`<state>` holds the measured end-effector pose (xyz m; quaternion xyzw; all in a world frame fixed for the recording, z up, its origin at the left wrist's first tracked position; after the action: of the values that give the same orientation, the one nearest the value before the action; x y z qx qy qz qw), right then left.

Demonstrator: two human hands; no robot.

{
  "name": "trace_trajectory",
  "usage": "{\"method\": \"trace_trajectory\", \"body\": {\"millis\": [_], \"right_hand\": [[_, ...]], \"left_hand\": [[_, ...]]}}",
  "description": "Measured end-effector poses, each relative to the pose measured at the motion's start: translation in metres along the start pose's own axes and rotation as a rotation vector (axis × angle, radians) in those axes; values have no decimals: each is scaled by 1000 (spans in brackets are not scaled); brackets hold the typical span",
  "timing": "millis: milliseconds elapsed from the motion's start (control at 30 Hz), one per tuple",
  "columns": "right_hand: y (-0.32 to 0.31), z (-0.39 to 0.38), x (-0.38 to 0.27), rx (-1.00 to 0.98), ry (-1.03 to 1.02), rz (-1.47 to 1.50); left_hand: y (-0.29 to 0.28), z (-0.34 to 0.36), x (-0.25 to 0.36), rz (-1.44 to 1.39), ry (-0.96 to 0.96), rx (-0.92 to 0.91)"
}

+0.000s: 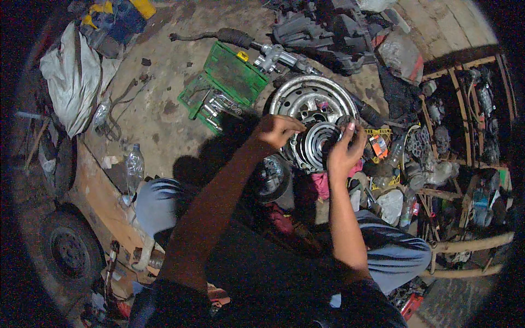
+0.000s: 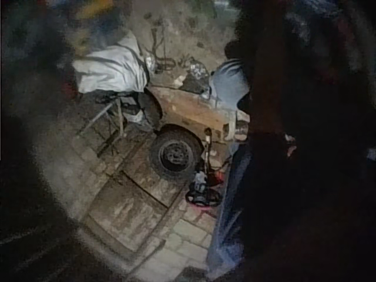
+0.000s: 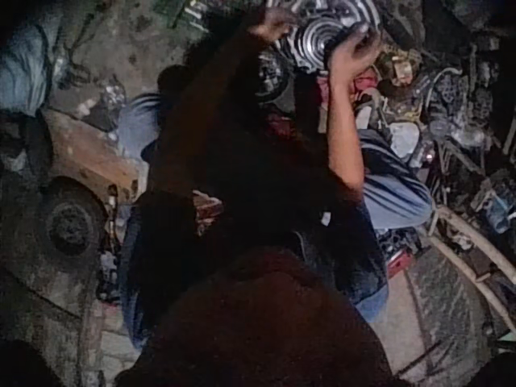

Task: The person sits on the floor and uses a ratchet wrench to tighten bolts on a circular metal mechanical component, likely a brake drum or clutch assembly. They repeatedly reposition the tool and rotate the component to access different fasteners.

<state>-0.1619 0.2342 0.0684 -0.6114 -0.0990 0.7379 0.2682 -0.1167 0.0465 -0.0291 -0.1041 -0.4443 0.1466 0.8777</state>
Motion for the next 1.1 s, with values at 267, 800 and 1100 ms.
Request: {"method": "trace_trajectory", "body": {"millis": [267,800,1100], "right_hand": [[0,0,3,2,-12,-7],[0,2,7,-33,-40,22],[-1,0,0,-13,-50,-36]], "left_hand": [[-5,3,17,82,-12,-35],[4,-1,5,-100,-179,67],[21,-12,1,-82,-251,212]]}}
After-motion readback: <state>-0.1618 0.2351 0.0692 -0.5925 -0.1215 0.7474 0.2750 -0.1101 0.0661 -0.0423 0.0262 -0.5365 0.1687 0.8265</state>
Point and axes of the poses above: each hand's wrist, its own z-axis towards the middle knuckle, its own y-axis out of the palm, x = y × z, the point moved 1 cm from there along z, towards the middle knuckle, and after that the axes turned 10 degrees about y, right-handed, at the moved point
